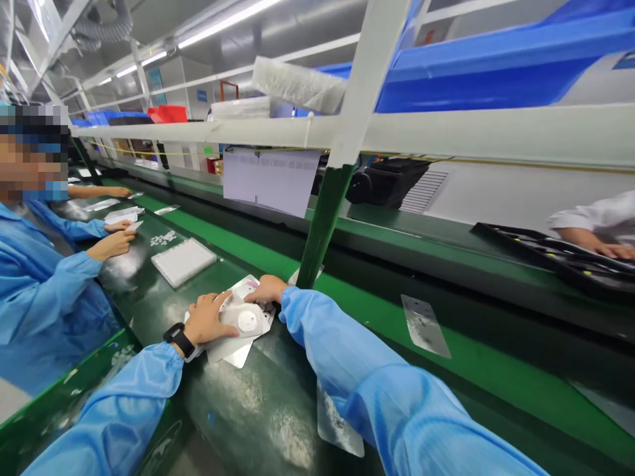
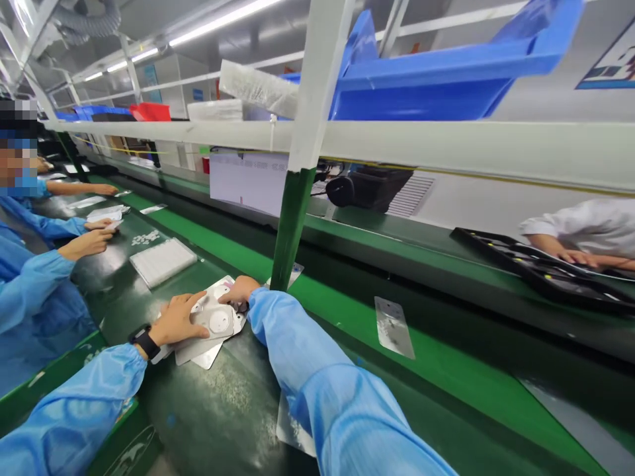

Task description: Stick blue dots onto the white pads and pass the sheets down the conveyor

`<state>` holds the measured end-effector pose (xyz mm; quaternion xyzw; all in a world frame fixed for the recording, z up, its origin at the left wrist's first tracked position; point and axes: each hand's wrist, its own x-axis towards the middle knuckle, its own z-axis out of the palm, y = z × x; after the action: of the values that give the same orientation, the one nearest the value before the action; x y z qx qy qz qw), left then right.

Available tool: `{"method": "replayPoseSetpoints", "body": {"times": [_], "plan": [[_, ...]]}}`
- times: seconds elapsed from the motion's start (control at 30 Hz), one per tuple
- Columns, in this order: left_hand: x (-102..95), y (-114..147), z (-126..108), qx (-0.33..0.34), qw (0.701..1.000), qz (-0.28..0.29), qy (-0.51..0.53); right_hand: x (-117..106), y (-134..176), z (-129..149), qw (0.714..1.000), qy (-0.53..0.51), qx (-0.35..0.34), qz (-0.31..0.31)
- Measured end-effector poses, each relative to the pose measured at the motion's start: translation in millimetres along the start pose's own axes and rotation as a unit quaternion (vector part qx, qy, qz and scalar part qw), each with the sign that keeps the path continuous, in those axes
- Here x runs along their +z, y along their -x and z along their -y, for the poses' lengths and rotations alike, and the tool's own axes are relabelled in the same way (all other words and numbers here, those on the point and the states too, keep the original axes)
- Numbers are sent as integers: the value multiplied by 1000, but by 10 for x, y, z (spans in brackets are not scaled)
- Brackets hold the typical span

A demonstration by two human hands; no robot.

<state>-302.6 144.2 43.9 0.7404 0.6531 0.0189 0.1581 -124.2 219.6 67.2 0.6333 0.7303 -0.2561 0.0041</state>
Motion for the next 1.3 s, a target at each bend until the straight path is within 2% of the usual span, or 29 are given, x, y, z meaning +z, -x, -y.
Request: {"method": "replayPoseSetpoints", "body": {"times": [0.27, 0.5, 0.87, 1.07, 1.3], "plan": [[119, 202, -9, 11, 1000, 16, 7, -62, -34, -84, 998, -1, -28, 47], [176, 302, -137, -18, 1000, -9, 8, 76, -39, -60, 997, -39, -19, 59], [325, 374, -200, -35, 997, -61, 40, -11, 20, -135, 994, -105, -9, 30], [393, 380, -234, -38, 995, -79, 51, -78, 78, -182, 982, -170, 12, 80], [447, 410, -269, -26, 991, -118, 56, -69, 208, -267, 962, -247, -30, 111]]}}
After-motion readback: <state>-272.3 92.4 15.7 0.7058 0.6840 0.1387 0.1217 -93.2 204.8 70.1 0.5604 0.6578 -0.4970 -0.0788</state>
